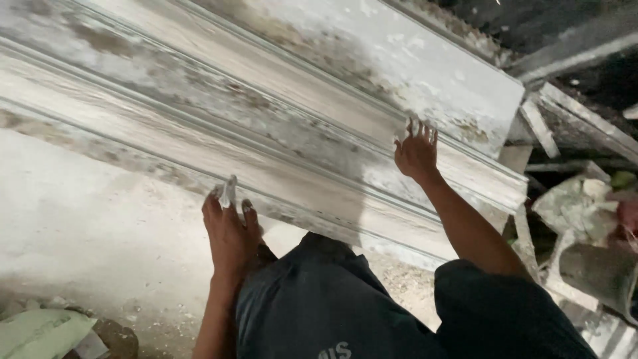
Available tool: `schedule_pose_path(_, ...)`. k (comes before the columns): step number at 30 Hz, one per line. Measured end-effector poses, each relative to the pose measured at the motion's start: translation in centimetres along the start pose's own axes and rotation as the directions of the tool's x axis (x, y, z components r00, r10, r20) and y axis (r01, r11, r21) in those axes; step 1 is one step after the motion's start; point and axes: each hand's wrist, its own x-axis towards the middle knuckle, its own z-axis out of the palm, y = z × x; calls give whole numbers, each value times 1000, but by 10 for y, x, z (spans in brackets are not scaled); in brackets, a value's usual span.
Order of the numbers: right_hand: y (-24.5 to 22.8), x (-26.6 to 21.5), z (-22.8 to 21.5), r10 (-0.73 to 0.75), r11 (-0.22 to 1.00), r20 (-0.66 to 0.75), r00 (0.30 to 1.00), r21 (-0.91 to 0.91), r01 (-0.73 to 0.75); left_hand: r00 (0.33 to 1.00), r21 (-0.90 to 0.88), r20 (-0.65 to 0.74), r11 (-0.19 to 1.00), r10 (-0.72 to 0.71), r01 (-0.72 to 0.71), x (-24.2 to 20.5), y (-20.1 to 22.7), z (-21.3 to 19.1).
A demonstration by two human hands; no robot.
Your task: Applying plaster mixture and reinforcement fibers to decorative trim molds.
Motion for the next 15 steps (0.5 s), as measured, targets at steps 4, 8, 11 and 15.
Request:
schedule_pose_path(4,108,-55,20,-3,1000,45,999,-20,4,998,25,66,1000,3,-5,-38,62,86)
schedule_pose_path(8,196,-111,18,-22,999,83,996,46,19,995,38,68,997,71,-74,-80,134,162)
schedule_pose_path(11,258,-136,33,-11,1000,132,991,-16,13,988,-10,124,996,88,-87,-91,198,188)
schedule_pose_path(15,333,-171,61,-34,999,183,982,-31,40,980,-19,183,997,76,-74,-104,240,207)
